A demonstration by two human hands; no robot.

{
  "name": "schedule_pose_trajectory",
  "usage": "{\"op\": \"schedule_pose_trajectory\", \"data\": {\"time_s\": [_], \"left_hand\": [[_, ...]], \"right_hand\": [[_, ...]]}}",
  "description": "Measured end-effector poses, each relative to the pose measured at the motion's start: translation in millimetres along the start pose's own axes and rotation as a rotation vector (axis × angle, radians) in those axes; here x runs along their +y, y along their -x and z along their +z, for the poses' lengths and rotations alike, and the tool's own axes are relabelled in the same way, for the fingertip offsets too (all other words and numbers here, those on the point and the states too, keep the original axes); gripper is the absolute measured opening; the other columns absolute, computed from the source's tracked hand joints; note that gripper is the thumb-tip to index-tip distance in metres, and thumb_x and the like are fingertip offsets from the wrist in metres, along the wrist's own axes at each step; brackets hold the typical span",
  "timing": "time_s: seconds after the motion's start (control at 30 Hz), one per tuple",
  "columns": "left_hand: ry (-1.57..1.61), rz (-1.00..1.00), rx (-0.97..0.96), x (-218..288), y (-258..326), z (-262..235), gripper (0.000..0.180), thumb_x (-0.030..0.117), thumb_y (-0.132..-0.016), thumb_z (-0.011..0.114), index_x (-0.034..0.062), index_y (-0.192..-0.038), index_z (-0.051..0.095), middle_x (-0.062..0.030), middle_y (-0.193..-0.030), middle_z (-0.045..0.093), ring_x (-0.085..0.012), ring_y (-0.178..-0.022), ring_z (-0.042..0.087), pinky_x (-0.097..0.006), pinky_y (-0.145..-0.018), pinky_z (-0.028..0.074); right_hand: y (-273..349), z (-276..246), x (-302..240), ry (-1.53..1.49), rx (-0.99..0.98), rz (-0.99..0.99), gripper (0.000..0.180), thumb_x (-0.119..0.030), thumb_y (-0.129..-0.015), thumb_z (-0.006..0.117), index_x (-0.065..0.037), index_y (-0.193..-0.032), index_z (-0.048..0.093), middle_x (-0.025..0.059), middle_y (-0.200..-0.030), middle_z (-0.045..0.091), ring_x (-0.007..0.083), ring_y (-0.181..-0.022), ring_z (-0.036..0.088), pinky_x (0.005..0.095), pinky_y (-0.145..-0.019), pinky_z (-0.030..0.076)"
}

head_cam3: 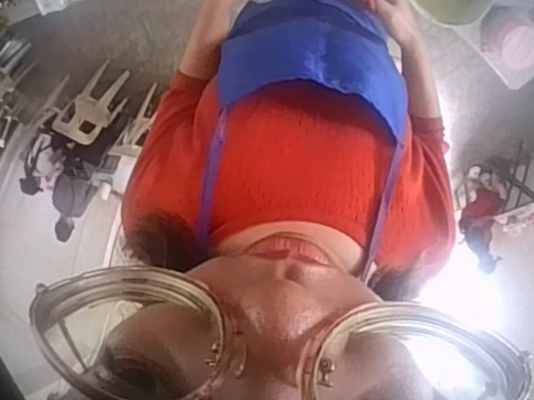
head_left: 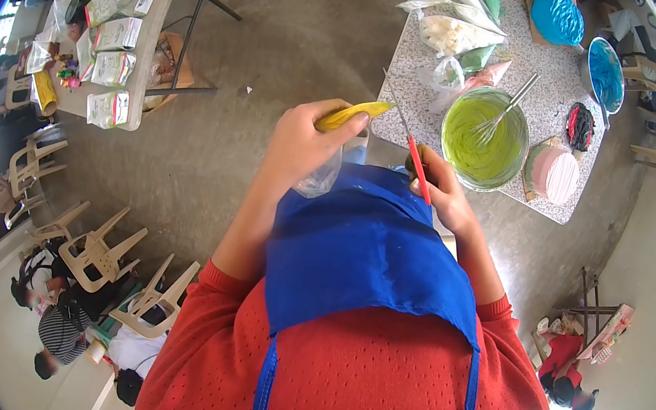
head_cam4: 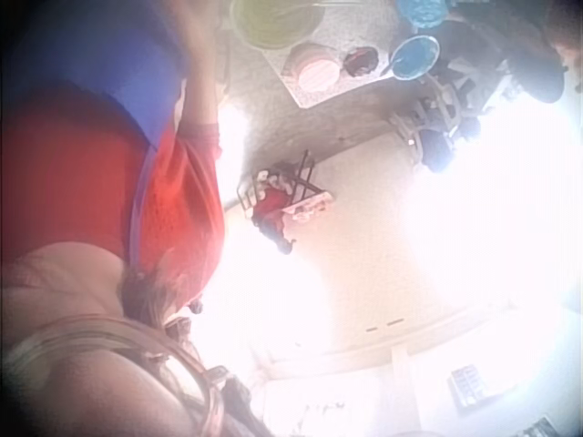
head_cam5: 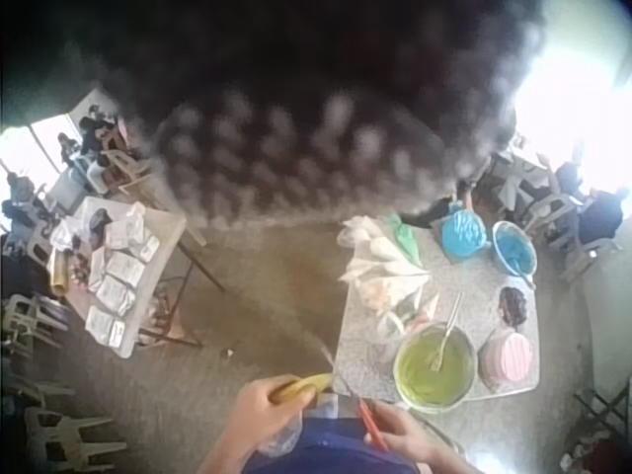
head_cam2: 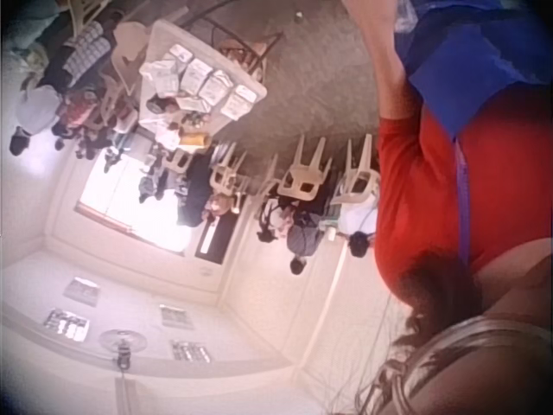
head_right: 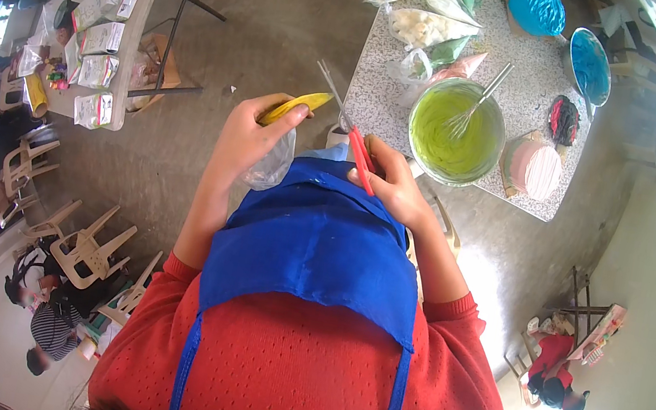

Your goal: The person whisks a green mixture in a bowl, then fills a piping bag with the mixture using a spoon. They add yellow food coloring to the bag, tie it shut, and cut the tip with scissors to prepare it for use.

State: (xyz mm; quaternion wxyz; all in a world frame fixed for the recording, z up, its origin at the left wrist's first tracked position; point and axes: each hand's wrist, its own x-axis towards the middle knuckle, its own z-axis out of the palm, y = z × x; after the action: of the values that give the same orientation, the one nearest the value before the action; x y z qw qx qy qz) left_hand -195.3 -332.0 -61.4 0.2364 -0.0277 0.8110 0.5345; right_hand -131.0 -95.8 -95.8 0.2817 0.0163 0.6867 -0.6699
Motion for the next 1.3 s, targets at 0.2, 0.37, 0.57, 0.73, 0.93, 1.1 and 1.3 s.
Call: {"op": "schedule_pose_trajectory", "data": {"time_s": [0.2, 0.37, 0.57, 0.73, 0.93, 1.1, 1.3], "left_hand": [[-0.008, -0.003, -0.006, 0.2, -0.5, -0.6, 0.036, 0.035, -0.089, 0.063, 0.0001, -0.095, 0.070, 0.0005, -0.070, 0.058, -0.0052, -0.065, 0.048, -0.023, -0.060, 0.038], [0.014, 0.011, 0.008, -2.9, -1.8, 1.1, 0.036, 0.035, -0.089, 0.063, 0.0000, -0.095, 0.070, 0.0013, -0.067, 0.055, -0.0050, -0.063, 0.046, -0.023, -0.058, 0.036], [-0.009, 0.005, 0.012, -2.6, -3.2, 0.6, 0.036, 0.035, -0.089, 0.063, 0.0006, -0.095, 0.070, 0.0022, -0.066, 0.053, -0.0045, -0.062, 0.044, -0.023, -0.056, 0.034], [0.000, -0.015, 0.005, 0.8, -3.5, -1.2, 0.036, 0.036, -0.088, 0.065, 0.0007, -0.094, 0.070, -0.0009, -0.068, 0.057, -0.0074, -0.063, 0.049, -0.024, -0.058, 0.038], [0.012, -0.032, 0.017, -1.8, -4.5, -3.1, 0.039, 0.038, -0.085, 0.067, 0.0002, -0.094, 0.070, -0.0077, -0.071, 0.065, -0.0131, -0.065, 0.059, -0.027, -0.062, 0.045], [0.025, -0.038, -0.014, -1.7, -2.5, -7.1, 0.035, 0.035, -0.090, 0.063, 0.0015, -0.094, 0.070, 0.0040, -0.067, 0.052, -0.0037, -0.062, 0.042, -0.022, -0.056, 0.033], [0.109, -0.030, -0.111, -15.0, -6.1, -5.5, 0.032, 0.031, -0.091, 0.063, 0.0001, -0.097, 0.069, 0.0049, -0.073, 0.053, -0.0035, -0.068, 0.043, -0.021, -0.061, 0.034]], "right_hand": [[-1.4, -1.7, -0.1, 0.038, -0.009, -0.023, 0.031, -0.027, -0.082, 0.066, -0.006, -0.084, 0.044, -0.0029, -0.073, 0.035, 0.0087, -0.069, 0.033, 0.0262, -0.060, 0.029], [-1.7, -0.7, 0.3, 0.026, 0.001, -0.021, 0.029, -0.026, -0.082, 0.065, -0.005, -0.085, 0.045, -0.0029, -0.073, 0.036, 0.0085, -0.069, 0.034, 0.0259, -0.060, 0.029], [-2.3, -0.3, -2.3, -0.004, -0.010, -0.002, 0.027, -0.025, -0.083, 0.064, -0.004, -0.088, 0.048, -0.0027, -0.074, 0.038, 0.0082, -0.069, 0.035, 0.0257, -0.060, 0.030], [-2.9, 0.8, -3.9, -0.028, -0.012, -0.005, 0.025, -0.025, -0.084, 0.063, -0.004, -0.090, 0.050, -0.0023, -0.075, 0.039, 0.0081, -0.071, 0.035, 0.0249, -0.062, 0.030], [-4.0, 0.7, -3.9, -0.122, -0.021, 0.016, 0.022, -0.023, -0.088, 0.060, -0.004, -0.091, 0.050, -0.0026, -0.077, 0.040, 0.0078, -0.071, 0.037, 0.0240, -0.063, 0.032], [-17.4, -3.3, 22.5, -0.411, 0.087, 0.111, 0.024, -0.025, -0.092, 0.058, -0.002, -0.086, 0.052, 0.0022, -0.084, 0.044, 0.0134, -0.071, 0.042, 0.0254, -0.066, 0.036], [-81.6, -5.8, 119.2, 0.722, 0.496, 0.008, 0.025, -0.025, -0.087, 0.060, -0.001, -0.093, 0.068, 0.0235, -0.110, 0.047, 0.0410, -0.094, 0.057, 0.0465, -0.083, 0.047]]}}
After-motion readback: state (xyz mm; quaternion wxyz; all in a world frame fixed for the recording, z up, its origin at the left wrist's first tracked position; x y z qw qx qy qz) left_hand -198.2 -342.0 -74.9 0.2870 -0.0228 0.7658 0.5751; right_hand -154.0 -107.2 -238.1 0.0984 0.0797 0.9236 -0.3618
